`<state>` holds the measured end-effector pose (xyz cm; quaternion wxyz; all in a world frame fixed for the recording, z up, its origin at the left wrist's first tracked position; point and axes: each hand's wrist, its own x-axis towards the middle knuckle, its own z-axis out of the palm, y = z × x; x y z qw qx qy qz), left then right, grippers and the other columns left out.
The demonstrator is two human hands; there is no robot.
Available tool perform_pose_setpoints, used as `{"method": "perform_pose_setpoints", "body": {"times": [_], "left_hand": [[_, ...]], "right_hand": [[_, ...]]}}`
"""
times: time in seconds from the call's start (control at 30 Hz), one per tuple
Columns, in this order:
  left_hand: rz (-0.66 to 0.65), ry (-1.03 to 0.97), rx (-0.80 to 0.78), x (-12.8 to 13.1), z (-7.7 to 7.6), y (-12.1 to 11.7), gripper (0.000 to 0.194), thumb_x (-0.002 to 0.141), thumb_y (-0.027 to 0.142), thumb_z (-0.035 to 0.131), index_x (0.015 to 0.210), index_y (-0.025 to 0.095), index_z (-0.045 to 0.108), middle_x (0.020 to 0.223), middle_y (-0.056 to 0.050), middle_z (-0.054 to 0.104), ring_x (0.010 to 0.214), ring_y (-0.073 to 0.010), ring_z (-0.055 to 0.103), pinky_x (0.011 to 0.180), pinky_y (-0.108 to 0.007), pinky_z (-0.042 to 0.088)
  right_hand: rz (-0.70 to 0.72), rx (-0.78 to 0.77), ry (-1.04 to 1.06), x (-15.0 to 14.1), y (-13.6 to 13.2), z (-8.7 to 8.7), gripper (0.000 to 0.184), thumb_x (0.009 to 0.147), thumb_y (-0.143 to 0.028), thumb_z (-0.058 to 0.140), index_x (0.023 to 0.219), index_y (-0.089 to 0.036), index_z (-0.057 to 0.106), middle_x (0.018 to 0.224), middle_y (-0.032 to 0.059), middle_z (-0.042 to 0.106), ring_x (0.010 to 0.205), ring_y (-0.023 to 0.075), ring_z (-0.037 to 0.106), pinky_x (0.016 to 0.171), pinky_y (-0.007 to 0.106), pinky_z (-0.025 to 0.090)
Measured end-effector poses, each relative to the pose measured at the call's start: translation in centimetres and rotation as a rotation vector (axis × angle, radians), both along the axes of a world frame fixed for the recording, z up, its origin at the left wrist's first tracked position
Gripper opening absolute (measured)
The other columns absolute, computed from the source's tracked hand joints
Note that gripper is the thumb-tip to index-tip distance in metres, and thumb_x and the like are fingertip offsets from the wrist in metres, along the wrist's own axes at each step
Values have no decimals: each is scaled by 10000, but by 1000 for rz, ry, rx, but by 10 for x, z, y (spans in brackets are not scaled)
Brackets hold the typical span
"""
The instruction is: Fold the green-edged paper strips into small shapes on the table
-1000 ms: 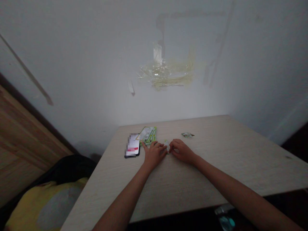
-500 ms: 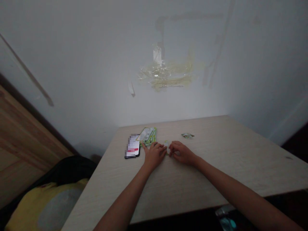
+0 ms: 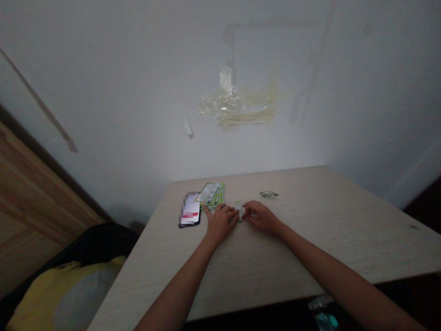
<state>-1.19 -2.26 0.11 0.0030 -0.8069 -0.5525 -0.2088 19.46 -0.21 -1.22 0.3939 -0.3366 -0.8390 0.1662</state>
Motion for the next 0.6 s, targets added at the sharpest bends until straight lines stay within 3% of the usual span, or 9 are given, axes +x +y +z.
{"method": "perform_pose_setpoints", "body": {"times": [0.3,0.6], "left_hand": [[-40,-3,4,-3,-3,3,253,884,447,546,1114,433,653,1174,23,678,1240,-274,462,1025,-760,-122],[-47,-1,-23,-3,-2,4,255,883,434,551,1116,425,655,1191,13,674,1252,-275,452,1030,-753,-122]], "right_hand": [[-155,126,-163,-8,2,6,153,770,-68,585,867,-183,614,911,59,643,971,208,574,909,347,430],[-266,126,-230,-11,17,-1,102,824,-109,566,883,-186,599,915,61,628,950,204,559,904,341,411]]}}
